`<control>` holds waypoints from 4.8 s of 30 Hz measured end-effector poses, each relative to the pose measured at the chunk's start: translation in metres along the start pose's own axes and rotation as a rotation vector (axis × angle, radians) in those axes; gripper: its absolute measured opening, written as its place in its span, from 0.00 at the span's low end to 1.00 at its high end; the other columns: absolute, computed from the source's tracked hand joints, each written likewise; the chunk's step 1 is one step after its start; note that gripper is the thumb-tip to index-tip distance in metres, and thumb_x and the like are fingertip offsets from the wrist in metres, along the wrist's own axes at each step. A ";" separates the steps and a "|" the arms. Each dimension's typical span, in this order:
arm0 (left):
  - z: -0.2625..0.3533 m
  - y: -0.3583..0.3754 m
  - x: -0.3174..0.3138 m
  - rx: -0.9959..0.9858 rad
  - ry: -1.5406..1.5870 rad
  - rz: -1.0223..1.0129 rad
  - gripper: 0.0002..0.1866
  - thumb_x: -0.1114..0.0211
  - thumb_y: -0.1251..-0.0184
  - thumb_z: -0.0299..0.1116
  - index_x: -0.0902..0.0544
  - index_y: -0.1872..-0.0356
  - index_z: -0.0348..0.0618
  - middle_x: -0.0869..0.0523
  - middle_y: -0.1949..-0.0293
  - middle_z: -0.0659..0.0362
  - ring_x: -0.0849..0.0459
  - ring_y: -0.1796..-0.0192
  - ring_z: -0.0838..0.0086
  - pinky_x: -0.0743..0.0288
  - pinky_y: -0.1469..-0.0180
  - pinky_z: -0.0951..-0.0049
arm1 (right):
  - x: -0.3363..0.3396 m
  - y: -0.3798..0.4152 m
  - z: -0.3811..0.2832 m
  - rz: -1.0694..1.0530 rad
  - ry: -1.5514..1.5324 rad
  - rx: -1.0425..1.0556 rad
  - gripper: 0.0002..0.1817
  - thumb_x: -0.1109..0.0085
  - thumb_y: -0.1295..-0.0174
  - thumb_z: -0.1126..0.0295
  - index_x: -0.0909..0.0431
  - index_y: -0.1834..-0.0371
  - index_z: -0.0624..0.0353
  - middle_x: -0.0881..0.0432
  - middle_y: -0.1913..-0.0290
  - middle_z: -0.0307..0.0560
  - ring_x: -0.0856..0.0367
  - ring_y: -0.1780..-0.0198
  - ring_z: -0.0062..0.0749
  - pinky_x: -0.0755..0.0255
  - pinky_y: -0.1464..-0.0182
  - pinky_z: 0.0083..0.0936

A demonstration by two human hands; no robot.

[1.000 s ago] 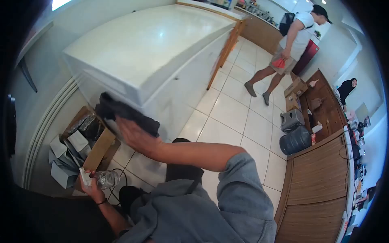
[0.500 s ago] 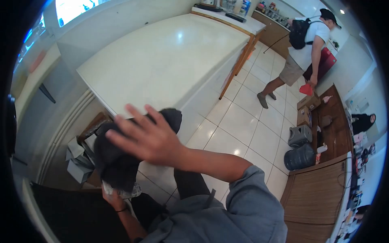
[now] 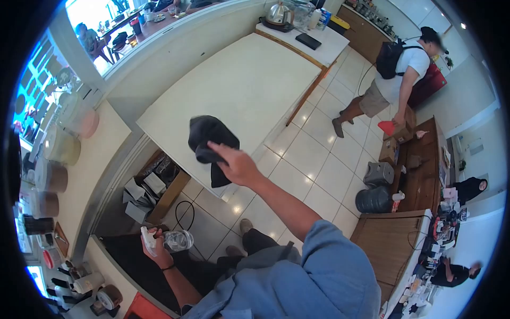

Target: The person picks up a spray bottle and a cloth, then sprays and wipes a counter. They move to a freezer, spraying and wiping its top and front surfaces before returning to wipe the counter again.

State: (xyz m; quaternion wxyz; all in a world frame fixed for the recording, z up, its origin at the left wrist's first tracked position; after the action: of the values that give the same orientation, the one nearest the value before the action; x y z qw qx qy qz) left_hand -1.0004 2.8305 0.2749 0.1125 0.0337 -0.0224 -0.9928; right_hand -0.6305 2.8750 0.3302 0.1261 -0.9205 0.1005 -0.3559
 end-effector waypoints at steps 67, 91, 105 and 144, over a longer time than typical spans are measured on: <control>-0.218 0.090 -0.326 0.443 -0.933 -0.194 0.10 0.32 0.44 0.27 0.20 0.62 0.43 0.18 0.73 0.59 0.19 0.70 0.71 0.24 0.64 0.66 | 0.447 -0.200 0.571 0.497 0.713 -0.448 0.34 0.33 0.42 0.60 0.29 0.29 0.38 0.37 0.23 0.51 0.37 0.25 0.53 0.35 0.33 0.61; -0.250 0.099 -0.543 0.568 -0.921 -0.109 0.10 0.30 0.44 0.28 0.20 0.62 0.44 0.17 0.72 0.57 0.19 0.69 0.69 0.24 0.64 0.65 | 0.562 -0.282 0.713 0.044 0.833 -0.529 0.36 0.44 0.34 0.45 0.39 0.22 0.31 0.48 0.18 0.48 0.55 0.18 0.59 0.51 0.30 0.77; -0.271 0.094 -0.606 0.571 -0.928 -0.099 0.10 0.29 0.43 0.29 0.20 0.62 0.44 0.17 0.72 0.56 0.18 0.69 0.67 0.24 0.63 0.64 | 0.591 -0.325 0.761 -0.070 0.859 -0.505 0.34 0.44 0.34 0.48 0.39 0.23 0.27 0.50 0.17 0.43 0.56 0.17 0.54 0.55 0.28 0.74; -0.252 0.261 -0.847 0.730 -0.893 0.356 0.10 0.30 0.47 0.30 0.19 0.63 0.42 0.15 0.70 0.58 0.18 0.69 0.69 0.23 0.63 0.65 | 0.635 -0.353 0.777 -0.463 0.342 0.116 0.39 0.30 0.48 0.55 0.30 0.28 0.34 0.43 0.20 0.47 0.47 0.20 0.51 0.47 0.25 0.58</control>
State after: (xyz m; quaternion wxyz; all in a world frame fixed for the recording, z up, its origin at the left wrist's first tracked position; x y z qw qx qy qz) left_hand -0.1011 2.7574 0.0896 0.2381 -0.3542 -0.4122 -0.8050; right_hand 0.3938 3.1598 0.2817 0.0752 -0.8368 -0.1132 -0.5303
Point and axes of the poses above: each hand's wrist, its own y-axis away from the middle knuckle, its own x-axis out of the back of the hand, z = x × y, the point moved 2 cm from there along -y, towards the middle knuckle
